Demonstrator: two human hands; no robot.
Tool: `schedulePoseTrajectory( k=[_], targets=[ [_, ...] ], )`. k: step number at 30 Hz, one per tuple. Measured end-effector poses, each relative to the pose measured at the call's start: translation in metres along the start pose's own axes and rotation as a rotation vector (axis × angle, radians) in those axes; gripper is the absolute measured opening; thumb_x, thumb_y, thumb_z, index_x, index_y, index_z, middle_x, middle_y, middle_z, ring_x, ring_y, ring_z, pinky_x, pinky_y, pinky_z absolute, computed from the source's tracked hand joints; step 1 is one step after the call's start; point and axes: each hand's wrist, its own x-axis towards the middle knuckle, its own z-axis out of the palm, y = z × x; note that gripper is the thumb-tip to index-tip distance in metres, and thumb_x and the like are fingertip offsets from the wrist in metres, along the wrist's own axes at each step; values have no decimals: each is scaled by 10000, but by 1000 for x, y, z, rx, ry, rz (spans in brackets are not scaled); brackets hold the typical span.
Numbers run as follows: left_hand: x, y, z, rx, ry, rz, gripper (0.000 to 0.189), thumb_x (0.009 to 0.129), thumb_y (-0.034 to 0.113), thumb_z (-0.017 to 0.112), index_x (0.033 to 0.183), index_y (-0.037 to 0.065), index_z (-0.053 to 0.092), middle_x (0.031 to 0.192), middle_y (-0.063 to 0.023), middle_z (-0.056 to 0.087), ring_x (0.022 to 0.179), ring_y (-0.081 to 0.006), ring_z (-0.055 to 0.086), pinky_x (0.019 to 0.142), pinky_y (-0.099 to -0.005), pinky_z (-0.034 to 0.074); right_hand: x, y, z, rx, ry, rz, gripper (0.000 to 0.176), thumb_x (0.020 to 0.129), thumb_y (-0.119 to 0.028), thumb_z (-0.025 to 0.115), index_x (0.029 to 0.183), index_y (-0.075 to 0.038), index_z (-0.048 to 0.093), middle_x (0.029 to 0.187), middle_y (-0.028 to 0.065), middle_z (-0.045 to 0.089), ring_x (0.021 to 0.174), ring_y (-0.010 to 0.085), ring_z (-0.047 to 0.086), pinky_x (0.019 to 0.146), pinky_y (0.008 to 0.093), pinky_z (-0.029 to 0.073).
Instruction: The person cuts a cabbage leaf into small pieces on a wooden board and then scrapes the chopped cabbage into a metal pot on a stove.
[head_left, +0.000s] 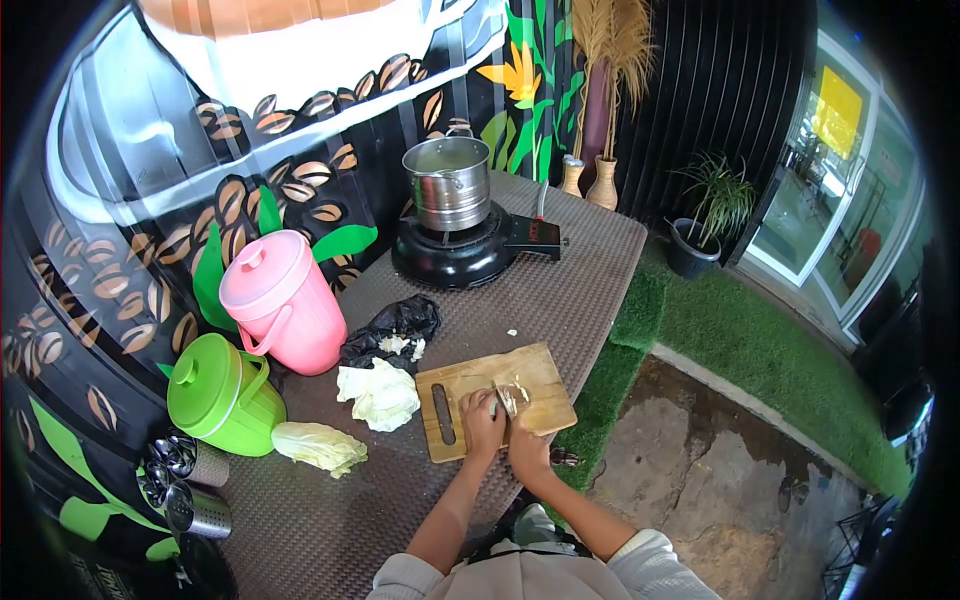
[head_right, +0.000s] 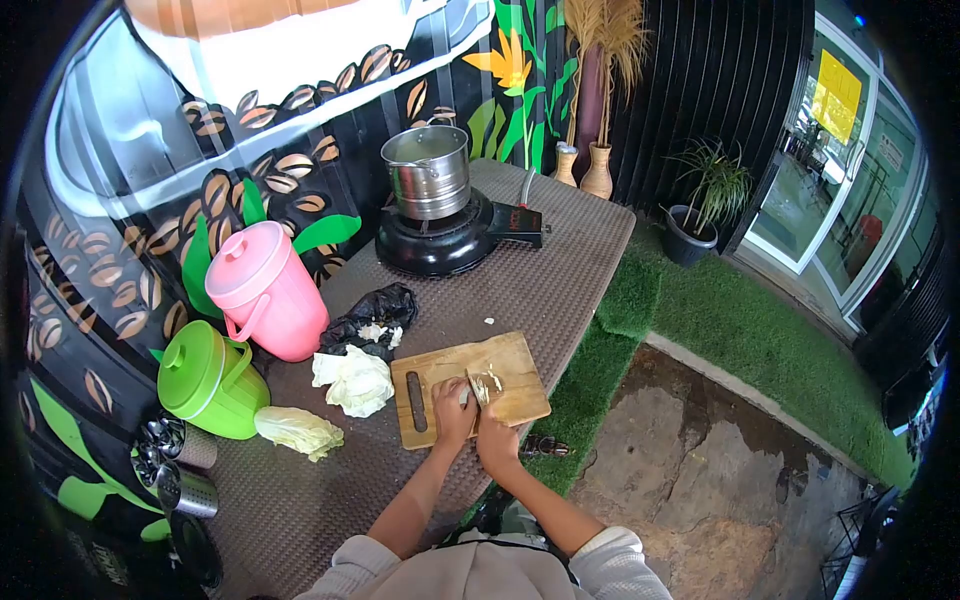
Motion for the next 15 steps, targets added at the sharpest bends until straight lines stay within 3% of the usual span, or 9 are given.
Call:
schedulePoseTrajectory(
  k=[1, 4, 8, 10, 13, 15],
  targets=[
    [0, 0, 0, 4, -5, -8, 271, 769, 105, 624, 1011, -2, 680, 1033, -114, 600, 1035, -309, 495, 941, -415, 390, 1, 1, 1, -50, 33, -41, 292, 873, -149, 521, 1102, 17, 448, 762, 193, 676, 674, 316, 692, 553, 409, 558],
    [-2, 2, 1, -4, -18, -36, 272, 769, 108, 627, 1011, -4, 681, 1049, -109, 608, 1040, -304, 496, 945, -408, 390, 21, 5, -19, 18, -97, -42, 258, 889, -175, 518, 1067, -2, 451, 771, 191, 677, 675, 317, 692, 554, 407, 558],
    [-2, 3, -2, 0, -26, -48, 271, 769, 110, 634, 1013, 3, 684, 1067, -99, 619, 1053, -301, 496, 950, -399, 393, 17, 7, -30, 13, -119, -71, 250, 897, -177, 511, 1064, -2, 451, 753, 184, 676, 666, 319, 691, 547, 401, 557],
    [-2, 2, -3, 4, -31, -42, 267, 771, 110, 634, 1011, 6, 686, 1068, -96, 621, 1056, -301, 496, 953, -398, 392, 1, 5, -19, 104, -94, 0, 313, 879, -148, 512, 1124, 28, 429, 726, 217, 662, 673, 362, 679, 666, 495, 541],
    [-1, 1, -2, 4, -38, -40, 263, 773, 109, 634, 1010, 10, 688, 1070, -91, 624, 1060, -300, 496, 959, -393, 391, -10, 1, -3, -66, 39, -28, 315, 880, -159, 520, 1115, 31, 428, 744, 221, 663, 692, 364, 681, 653, 487, 545],
    [-2, 2, -3, 5, -44, -41, 262, 772, 108, 634, 1009, 12, 690, 1070, -90, 624, 1061, -300, 497, 961, -390, 390, 5, 4, -1, -24, -29, -27, 326, 881, -156, 518, 1130, 33, 428, 755, 209, 669, 700, 348, 687, 625, 452, 553]
  ],
)
